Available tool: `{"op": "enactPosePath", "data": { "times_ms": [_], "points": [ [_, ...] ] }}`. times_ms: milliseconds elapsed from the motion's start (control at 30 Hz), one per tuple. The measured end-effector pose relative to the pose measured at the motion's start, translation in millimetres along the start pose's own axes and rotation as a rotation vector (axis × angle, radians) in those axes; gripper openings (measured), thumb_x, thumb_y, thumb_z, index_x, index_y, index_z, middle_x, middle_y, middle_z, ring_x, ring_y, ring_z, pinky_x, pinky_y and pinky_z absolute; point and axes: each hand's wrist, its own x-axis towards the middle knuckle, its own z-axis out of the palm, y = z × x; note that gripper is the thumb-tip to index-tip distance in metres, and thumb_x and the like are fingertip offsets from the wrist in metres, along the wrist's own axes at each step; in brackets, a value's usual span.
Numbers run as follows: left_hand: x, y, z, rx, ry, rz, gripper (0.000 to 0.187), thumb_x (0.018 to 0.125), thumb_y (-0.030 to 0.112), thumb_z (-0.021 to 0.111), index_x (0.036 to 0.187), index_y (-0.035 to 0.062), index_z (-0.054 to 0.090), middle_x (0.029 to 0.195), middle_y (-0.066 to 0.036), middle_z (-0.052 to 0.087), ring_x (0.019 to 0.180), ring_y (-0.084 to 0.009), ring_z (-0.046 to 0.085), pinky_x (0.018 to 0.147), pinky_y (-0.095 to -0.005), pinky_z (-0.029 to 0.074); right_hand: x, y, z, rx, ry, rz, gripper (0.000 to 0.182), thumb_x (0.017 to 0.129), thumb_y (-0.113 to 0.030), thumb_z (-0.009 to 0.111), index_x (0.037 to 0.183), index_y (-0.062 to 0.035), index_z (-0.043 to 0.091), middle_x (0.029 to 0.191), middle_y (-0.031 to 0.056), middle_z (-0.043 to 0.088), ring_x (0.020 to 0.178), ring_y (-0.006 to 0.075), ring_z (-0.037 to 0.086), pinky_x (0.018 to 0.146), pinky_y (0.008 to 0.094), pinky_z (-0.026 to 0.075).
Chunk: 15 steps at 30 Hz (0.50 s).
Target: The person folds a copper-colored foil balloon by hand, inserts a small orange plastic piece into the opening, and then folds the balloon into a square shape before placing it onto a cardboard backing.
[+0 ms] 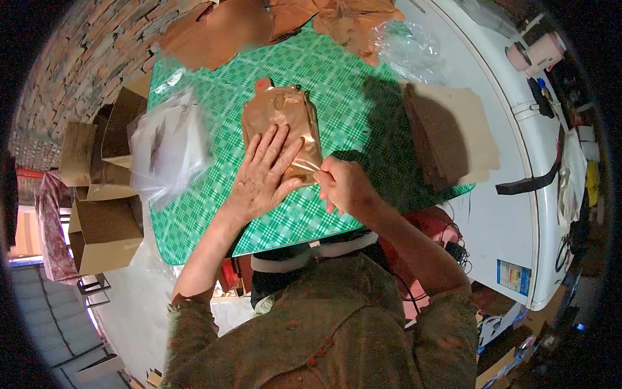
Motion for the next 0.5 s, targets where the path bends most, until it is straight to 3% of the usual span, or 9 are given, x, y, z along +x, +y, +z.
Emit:
{"op": "enactPosePath", "data": {
  "times_ms": [100, 200, 233, 333, 367, 500],
  "points": [
    [1, 1, -3, 0.014, -0.042, -0.012, 0.077, 0.102, 0.06, 0.051, 0.163, 0.0131, 0.04, 0.17, -0.019, 0.031, 0.159, -0.0389, 0.025, 0.129, -0.0573, 0.02, 3, 7, -4, -0.032, 0.013, -0.112, 0.017, 0.104, -0.013, 0.059, 0.104, 0.0031, 0.064, 0.073, 0.0098, 0.068, 0.054, 0.0207, 0.067, 0.047, 0.0347, 0.052],
    [1, 1, -4, 0.003, -0.045, -0.02, 0.076, 0.103, 0.059, 0.05, 0.163, 0.0137, 0.04, 0.17, -0.018, 0.031, 0.159, -0.0392, 0.025, 0.129, -0.0573, 0.02, 16, 13, -14, -0.465, 0.425, -0.692, 0.018, 0.101, -0.009, 0.062, 0.114, 0.0014, 0.067, 0.082, 0.0114, 0.069, 0.07, 0.0288, 0.071, 0.063, 0.0374, 0.056],
    [1, 1, -4, -0.007, -0.05, -0.025, 0.075, 0.104, 0.059, 0.049, 0.163, 0.0138, 0.039, 0.17, -0.018, 0.031, 0.159, -0.0392, 0.025, 0.129, -0.0572, 0.019, 17, 9, -21, -0.623, 0.401, -0.603, 0.024, 0.096, -0.008, 0.063, 0.119, -0.0036, 0.07, 0.111, 0.009, 0.073, 0.103, 0.0323, 0.07, 0.083, 0.0446, 0.056],
    [1, 0, -5, -0.059, -0.061, -0.039, 0.074, 0.104, 0.056, 0.051, 0.164, 0.014, 0.039, 0.17, -0.018, 0.03, 0.16, -0.0386, 0.024, 0.13, -0.0568, 0.018, 40, 13, -32, -0.867, 0.506, -0.849, 0.029, 0.093, -0.009, 0.064, 0.121, -0.0051, 0.071, 0.129, 0.0083, 0.068, 0.123, 0.0294, 0.061, 0.098, 0.043, 0.049],
    [1, 1, -6, -0.092, -0.062, -0.048, 0.075, 0.103, 0.054, 0.054, 0.164, 0.0141, 0.038, 0.17, -0.019, 0.03, 0.16, -0.038, 0.023, 0.13, -0.0563, 0.018, 46, 17, -34, -0.905, 0.507, -0.881, 0.033, 0.093, -0.011, 0.065, 0.125, -0.0049, 0.071, 0.135, 0.0071, 0.066, 0.131, 0.0304, 0.055, 0.103, 0.044, 0.042],
    [4, 2, -21, -0.196, -0.072, -0.087, 0.07, 0.107, 0.052, 0.049, 0.164, 0.0145, 0.038, 0.172, -0.017, 0.029, 0.16, -0.0386, 0.022, 0.131, -0.0545, 0.014, 59, 25, -35, -0.937, 0.496, -0.927, 0.034, 0.093, -0.013, 0.068, 0.125, -0.0044, 0.071, 0.139, 0.0071, 0.065, 0.134, 0.0326, 0.053, 0.102, 0.0458, 0.041]
  ]
}}
